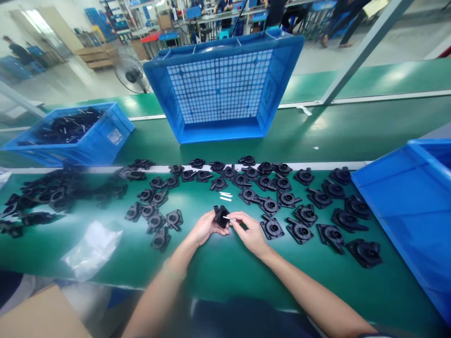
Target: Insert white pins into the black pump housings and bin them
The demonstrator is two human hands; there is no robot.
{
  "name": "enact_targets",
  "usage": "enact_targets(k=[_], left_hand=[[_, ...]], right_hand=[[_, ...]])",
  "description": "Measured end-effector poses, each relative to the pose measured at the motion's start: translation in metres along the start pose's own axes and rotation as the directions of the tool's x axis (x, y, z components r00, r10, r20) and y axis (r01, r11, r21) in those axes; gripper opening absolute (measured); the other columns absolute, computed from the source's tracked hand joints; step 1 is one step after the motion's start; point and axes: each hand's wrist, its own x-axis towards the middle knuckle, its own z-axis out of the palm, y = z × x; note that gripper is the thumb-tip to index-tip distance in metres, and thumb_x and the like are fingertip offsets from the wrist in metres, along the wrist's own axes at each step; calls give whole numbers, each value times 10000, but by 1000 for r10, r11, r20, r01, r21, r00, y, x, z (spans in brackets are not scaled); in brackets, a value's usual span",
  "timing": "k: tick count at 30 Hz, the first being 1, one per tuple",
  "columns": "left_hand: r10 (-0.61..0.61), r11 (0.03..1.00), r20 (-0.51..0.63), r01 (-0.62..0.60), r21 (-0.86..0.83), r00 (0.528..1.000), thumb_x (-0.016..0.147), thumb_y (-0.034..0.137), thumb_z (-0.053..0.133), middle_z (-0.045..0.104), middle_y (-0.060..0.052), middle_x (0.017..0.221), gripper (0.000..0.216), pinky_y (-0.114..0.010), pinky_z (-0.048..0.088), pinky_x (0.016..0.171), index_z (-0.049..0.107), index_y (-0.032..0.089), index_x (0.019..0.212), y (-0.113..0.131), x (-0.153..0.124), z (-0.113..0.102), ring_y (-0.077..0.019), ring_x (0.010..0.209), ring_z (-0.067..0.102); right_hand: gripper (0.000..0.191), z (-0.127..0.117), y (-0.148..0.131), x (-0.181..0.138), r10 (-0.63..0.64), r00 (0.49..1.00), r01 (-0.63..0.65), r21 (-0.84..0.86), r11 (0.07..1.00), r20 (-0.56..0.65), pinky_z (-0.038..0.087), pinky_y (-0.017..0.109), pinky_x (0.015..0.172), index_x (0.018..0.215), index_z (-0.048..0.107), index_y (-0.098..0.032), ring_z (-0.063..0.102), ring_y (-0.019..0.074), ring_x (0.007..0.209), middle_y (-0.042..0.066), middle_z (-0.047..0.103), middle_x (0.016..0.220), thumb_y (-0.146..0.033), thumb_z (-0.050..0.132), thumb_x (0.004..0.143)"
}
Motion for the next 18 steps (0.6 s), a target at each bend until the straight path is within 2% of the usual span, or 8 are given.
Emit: enact_targets(k=[5, 9, 15, 18], left_hand=[[6, 1000, 36, -6, -1, 999, 829, 563, 447, 612, -86, 709, 490, -263, 515, 561, 569, 91, 871, 1, -1, 1, -165, 597, 629], [12, 1000, 76, -13, 13, 997, 823, 590, 432, 597, -75, 706, 535, -276, 521, 571, 567, 92, 968, 3, -3, 2, -156, 591, 613], [10, 1000, 91, -11, 18, 996, 848, 560, 405, 570, -60, 703, 535, -269, 512, 545, 559, 89, 1049, 2, -5, 4, -150, 586, 597], [48, 998, 110, -52, 33, 993, 843, 533, 441, 569, -55, 729, 507, -286, 515, 572, 536, 104, 1097, 1, -5, 4, -151, 616, 588]], right_hand=[[147, -1, -1, 0, -56, 998, 56, -52, 997, -6, 496, 317, 742, 935, 647, -207, 608, 185, 855, 68, 650, 924, -227, 515, 874], [159, -1, 1, 0, -71, 997, 71, -45, 996, -10, 504, 339, 787, 931, 660, -210, 618, 193, 871, 67, 665, 915, -235, 513, 877], [152, -2, -1, 0, -109, 994, 109, -57, 992, 2, 507, 342, 798, 923, 675, -221, 629, 189, 869, 54, 683, 902, -218, 533, 867], [161, -1, -1, 0, -104, 995, 104, -71, 992, 15, 504, 341, 791, 933, 669, -218, 624, 189, 862, 59, 676, 906, -228, 520, 873]])
